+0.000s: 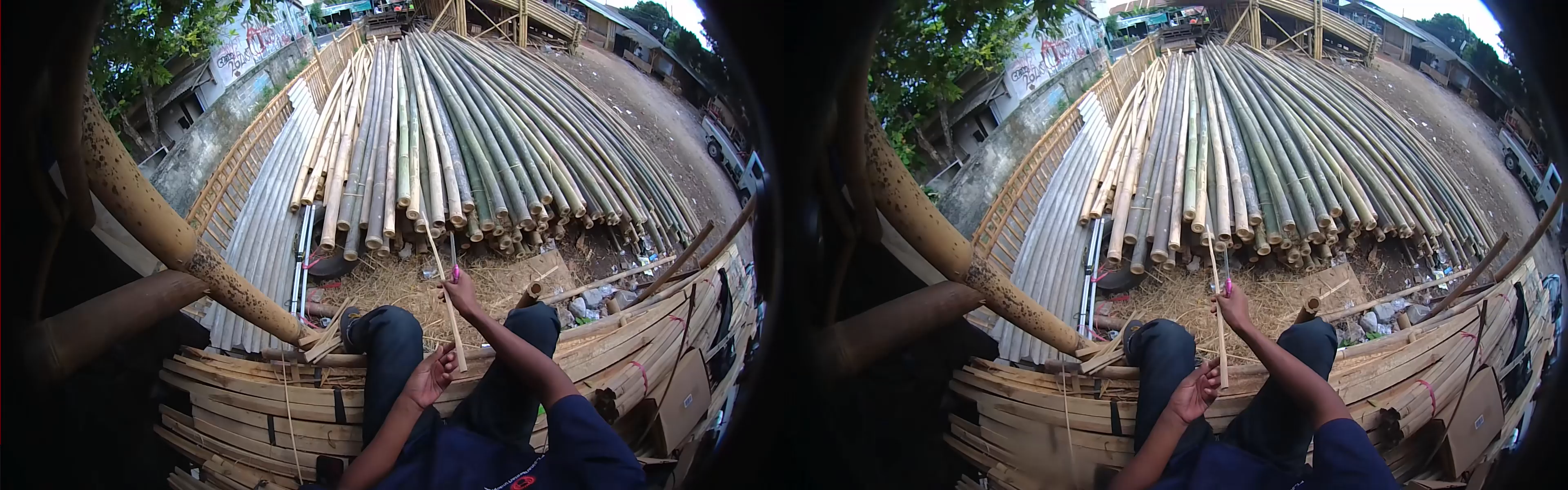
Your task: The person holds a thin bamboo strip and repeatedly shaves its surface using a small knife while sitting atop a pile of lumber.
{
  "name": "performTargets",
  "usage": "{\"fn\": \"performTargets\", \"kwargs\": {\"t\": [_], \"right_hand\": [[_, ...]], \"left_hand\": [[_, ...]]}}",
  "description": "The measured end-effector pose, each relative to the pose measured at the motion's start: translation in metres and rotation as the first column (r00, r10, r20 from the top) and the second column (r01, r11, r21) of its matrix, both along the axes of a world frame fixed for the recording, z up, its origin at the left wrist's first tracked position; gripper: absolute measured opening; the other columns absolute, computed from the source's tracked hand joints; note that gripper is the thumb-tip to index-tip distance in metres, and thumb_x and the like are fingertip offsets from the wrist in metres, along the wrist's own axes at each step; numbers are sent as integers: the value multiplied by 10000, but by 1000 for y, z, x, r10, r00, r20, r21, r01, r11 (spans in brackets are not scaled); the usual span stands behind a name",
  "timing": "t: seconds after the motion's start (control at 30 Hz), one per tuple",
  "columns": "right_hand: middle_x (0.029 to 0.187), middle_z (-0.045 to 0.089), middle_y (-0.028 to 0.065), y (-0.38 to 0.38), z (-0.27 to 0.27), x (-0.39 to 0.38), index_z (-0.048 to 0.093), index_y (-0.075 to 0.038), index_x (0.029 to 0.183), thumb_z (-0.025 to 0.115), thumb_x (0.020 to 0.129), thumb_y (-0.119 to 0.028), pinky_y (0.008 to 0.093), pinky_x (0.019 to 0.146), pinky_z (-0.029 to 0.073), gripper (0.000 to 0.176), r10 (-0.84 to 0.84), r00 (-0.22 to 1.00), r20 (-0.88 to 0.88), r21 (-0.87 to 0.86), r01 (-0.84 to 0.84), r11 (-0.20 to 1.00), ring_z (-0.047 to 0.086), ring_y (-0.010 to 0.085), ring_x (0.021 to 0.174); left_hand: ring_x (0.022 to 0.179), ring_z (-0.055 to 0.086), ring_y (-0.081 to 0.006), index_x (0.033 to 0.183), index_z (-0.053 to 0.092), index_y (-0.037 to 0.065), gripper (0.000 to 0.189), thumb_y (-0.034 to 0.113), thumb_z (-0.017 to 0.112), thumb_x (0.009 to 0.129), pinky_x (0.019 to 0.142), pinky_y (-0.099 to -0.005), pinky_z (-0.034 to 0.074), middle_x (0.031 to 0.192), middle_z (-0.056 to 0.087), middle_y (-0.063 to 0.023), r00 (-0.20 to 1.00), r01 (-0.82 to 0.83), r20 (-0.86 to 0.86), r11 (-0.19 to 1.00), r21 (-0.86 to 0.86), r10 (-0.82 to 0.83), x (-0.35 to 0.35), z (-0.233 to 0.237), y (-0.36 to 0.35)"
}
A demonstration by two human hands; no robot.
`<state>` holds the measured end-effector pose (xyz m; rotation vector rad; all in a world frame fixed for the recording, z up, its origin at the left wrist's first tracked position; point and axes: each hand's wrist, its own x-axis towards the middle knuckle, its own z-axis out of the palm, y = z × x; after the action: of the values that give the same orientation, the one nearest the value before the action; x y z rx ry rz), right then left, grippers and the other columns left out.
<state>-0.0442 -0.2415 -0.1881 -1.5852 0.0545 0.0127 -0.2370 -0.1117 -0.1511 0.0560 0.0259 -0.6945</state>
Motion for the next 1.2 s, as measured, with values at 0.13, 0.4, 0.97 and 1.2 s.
{"fn": "performTargets", "kwargs": {"t": [0.13, 0.4, 0.97, 1.2], "right_hand": [[684, 499, 51, -3, 4, -13, 345, -71, 762, 586, 820, 27, 247, 407, 486, 267, -16, 998, -65, 134, 24, 991, 678, 215, 681], [641, 474, 30, 12, -66, -72, 366, -82, 772, 613, 757, 45, 274, 394, 472, 278, -220, 959, -179, 163, 249, 955, 661, 198, 624], [575, 537, 45, 20, -201, -98, 553, -45, 681, 697, 752, -156, 301, 416, 424, 195, 193, 838, -510, -277, -372, 886, 530, 134, 467], [575, 421, -17, 22, -109, -100, 391, -101, 678, 718, 724, -11, 258, 404, 351, 343, 472, 633, -614, 224, -434, 873, 417, 86, 464]], "left_hand": [[943, 577, -183, 1198, 455, 1, 303, 187, 478, 960, 717, -318, 563, 1007, 559, -78, 996, 93, -12, 991, 93, -92, -10, 30, 1], [887, 579, -161, 1138, 502, 31, 260, 209, 455, 954, 748, -323, 549, 980, 544, -52, 993, 120, -55, 935, 333, -108, -35, 14, -6], [684, 492, -107, 1045, 500, 3, 205, 176, 469, 939, 584, -230, 471, 781, 477, -19, 927, 57, -372, 960, 274, 51, -15, -106, 23], [630, 449, -93, 1135, 488, 5, 278, 186, 501, 925, 560, -220, 423, 759, 454, 6, 925, 10, -349, 906, 423, 153, -14, -91, 11]]}}
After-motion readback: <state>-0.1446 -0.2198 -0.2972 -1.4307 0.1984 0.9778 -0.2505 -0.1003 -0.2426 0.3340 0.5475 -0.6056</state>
